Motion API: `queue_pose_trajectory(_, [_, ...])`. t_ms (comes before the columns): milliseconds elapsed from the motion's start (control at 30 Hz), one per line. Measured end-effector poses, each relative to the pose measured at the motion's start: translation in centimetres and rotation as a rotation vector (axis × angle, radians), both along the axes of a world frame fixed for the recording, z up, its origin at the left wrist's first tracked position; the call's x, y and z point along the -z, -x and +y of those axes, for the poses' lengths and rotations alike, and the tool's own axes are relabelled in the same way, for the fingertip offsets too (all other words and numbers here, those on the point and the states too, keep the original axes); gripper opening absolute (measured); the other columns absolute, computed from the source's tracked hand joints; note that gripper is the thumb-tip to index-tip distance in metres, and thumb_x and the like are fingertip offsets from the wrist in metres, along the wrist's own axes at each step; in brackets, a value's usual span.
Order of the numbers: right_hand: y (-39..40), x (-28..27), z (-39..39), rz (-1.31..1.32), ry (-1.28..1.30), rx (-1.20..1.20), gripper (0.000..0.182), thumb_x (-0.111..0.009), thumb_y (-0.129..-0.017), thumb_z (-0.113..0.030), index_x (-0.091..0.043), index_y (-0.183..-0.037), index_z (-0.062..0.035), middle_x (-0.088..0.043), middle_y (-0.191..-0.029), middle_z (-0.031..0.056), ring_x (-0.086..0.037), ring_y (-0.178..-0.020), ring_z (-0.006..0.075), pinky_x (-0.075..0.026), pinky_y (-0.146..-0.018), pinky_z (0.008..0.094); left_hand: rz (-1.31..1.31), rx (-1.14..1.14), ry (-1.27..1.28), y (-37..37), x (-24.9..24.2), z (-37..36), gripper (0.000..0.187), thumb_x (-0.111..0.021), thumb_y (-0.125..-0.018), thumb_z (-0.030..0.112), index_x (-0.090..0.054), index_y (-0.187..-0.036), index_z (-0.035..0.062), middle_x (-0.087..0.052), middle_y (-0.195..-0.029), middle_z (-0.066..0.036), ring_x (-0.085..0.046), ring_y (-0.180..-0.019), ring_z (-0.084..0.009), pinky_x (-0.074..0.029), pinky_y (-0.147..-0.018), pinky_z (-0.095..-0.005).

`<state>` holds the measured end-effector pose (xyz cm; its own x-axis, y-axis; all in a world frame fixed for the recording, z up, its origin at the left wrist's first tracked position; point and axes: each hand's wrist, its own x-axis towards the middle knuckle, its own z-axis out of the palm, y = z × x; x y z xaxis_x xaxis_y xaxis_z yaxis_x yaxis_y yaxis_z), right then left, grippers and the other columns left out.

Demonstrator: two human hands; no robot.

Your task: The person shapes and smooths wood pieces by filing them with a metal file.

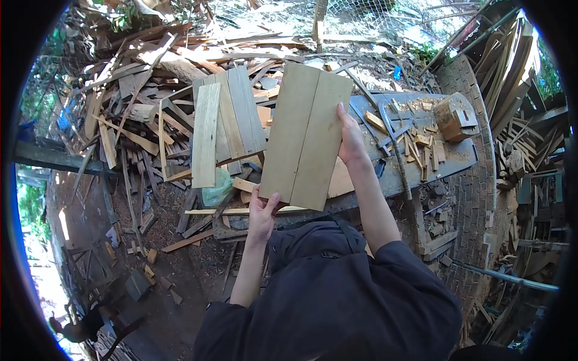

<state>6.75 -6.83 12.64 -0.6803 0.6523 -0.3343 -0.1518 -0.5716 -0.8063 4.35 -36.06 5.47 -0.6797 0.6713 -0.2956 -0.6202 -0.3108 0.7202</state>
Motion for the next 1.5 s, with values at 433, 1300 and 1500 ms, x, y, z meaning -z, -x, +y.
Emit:
queue_pose_trajectory(433, [-1.7, 0.4, 0.7, -0.031, -0.036, 0.008, 0.041, -0.069, -0.102, -0.027, -0.059, -0.131, -0.0002, -0.069, -0.121, 0.0101, -0.07, -0.105, 0.0209, -0.06, -0.09, 0.0383, 0.048, 0.042, 0.024, -0.8, 0.4, 0.7, 0.039, -0.068, -0.102, 0.007, -0.045, -0.134, 0.0051, -0.069, -0.119, -0.008, -0.069, -0.111, -0.0165, -0.057, -0.101, -0.0358])
queue_pose_trajectory(1300, [-4.3, 0.4, 3.7, 0.021, -0.055, 0.125, 0.047, -0.069, -0.102, -0.027, -0.053, -0.136, 0.0011, -0.066, -0.128, 0.0133, -0.068, -0.113, 0.0256, -0.058, -0.095, 0.043, 0.061, 0.13, 0.011, -2.1, -1.7, 3.4, 0.039, -0.07, -0.101, 0.007, -0.047, -0.132, 0.0065, -0.069, -0.12, -0.008, -0.068, -0.111, -0.0153, -0.055, -0.101, -0.0327])
queue_pose_trajectory(1500, [-4.6, 0.1, 3.9, 0.029, -0.048, 0.123, 0.047, -0.069, -0.102, -0.028, -0.054, -0.135, 0.0005, -0.066, -0.127, 0.0137, -0.068, -0.113, 0.0259, -0.059, -0.094, 0.0437, 0.059, 0.141, 0.004, -2.3, -2.3, 3.6, 0.04, -0.069, -0.101, 0.006, -0.045, -0.133, 0.0064, -0.069, -0.12, -0.009, -0.069, -0.112, -0.0174, -0.057, -0.101, -0.0352])
